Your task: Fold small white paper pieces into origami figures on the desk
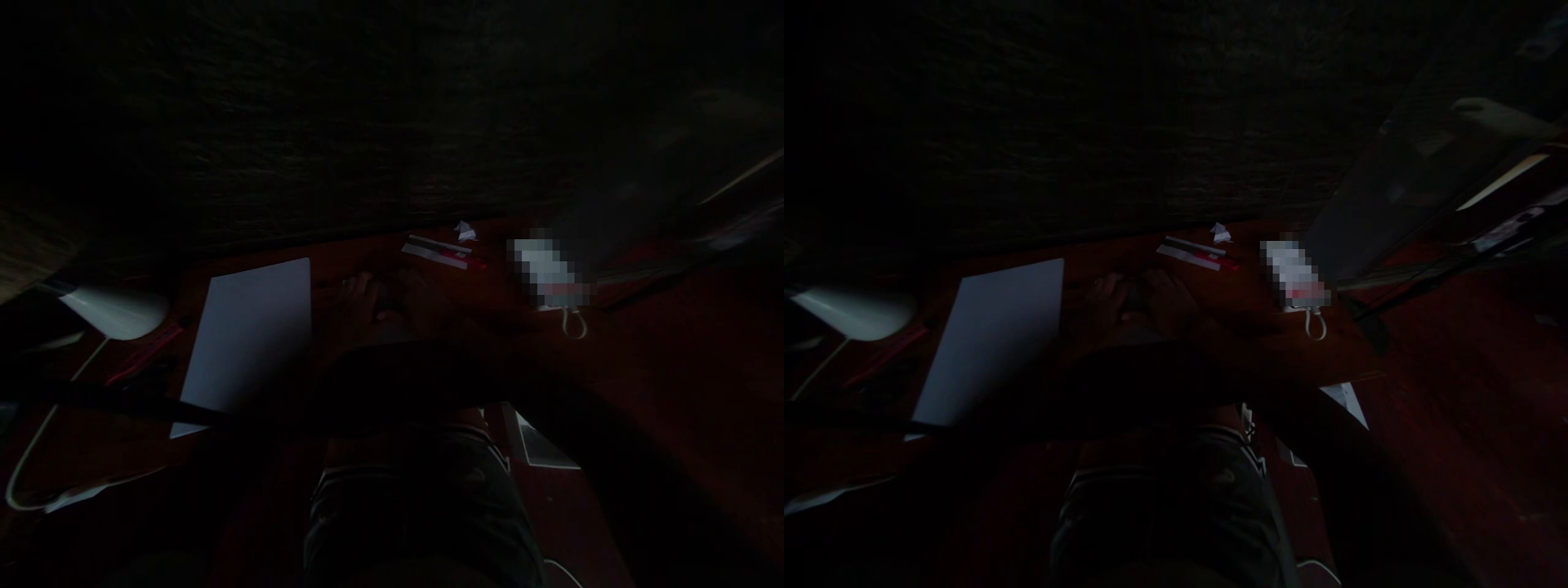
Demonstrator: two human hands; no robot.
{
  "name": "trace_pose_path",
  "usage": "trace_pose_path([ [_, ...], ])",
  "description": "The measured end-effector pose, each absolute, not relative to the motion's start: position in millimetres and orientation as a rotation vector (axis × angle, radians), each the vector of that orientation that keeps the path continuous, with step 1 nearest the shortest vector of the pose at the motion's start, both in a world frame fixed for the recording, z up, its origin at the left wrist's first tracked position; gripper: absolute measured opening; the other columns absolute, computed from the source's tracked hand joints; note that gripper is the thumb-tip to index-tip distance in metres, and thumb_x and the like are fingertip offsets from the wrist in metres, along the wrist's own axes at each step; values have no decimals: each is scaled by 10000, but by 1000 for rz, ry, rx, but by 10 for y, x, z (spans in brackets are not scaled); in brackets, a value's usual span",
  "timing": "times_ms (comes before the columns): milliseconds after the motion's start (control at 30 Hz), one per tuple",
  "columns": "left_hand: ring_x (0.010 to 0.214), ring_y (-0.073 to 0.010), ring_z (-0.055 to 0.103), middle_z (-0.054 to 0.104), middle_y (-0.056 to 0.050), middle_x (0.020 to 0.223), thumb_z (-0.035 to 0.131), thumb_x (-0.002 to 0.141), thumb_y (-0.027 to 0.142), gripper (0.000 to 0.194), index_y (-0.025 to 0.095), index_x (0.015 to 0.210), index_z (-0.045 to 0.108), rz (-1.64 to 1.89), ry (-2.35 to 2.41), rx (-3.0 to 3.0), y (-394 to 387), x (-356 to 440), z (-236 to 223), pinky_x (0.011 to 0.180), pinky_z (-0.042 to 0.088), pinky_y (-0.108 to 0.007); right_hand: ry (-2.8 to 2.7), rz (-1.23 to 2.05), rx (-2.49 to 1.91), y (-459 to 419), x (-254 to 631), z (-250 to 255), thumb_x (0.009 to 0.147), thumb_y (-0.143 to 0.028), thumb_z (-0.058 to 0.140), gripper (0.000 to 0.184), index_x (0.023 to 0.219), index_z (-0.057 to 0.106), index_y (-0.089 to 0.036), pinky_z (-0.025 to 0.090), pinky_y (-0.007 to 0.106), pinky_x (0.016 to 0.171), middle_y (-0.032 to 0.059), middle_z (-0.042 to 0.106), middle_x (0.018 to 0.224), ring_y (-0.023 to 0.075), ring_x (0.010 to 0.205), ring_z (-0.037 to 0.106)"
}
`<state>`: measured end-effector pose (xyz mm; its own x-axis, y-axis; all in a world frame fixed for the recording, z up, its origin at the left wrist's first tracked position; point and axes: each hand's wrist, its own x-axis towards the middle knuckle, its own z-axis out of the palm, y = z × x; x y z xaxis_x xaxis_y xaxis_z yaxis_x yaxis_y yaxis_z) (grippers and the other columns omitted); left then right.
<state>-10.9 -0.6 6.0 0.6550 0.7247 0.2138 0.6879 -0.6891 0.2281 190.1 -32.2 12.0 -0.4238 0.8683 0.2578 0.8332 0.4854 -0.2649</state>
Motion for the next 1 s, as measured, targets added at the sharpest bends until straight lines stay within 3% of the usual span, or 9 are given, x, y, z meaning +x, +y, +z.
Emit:
trace_pose_path([
  [233,1312,-406,521,516,-236,1469,535,961,321,512,83,1413,510,411,1212,2747,-4,-90,78,1132,445,-570,-2397,58,-1520,-310,1857,152,980,-803,323,920,1487,561,-73,432,552,1126,241,563,1488,405,1329,513],
  [667,1301,-382,533,519,-218,1469,506,989,326,518,113,1461,509,310,1400,2768,-94,-30,182,1097,462,-505,-2421,-4,-1660,-348,1818,244,1031,-749,266,838,1493,571,-120,365,531,1117,218,532,1522,389,1355,480],
  [1000,1299,-412,549,545,-237,1483,500,1010,411,528,136,1459,534,284,1490,2824,-129,-19,203,1047,459,-543,-2392,-76,-1772,-356,1813,288,1020,-762,291,827,1498,608,-167,319,560,1130,228,497,1574,415,1387,442],
])
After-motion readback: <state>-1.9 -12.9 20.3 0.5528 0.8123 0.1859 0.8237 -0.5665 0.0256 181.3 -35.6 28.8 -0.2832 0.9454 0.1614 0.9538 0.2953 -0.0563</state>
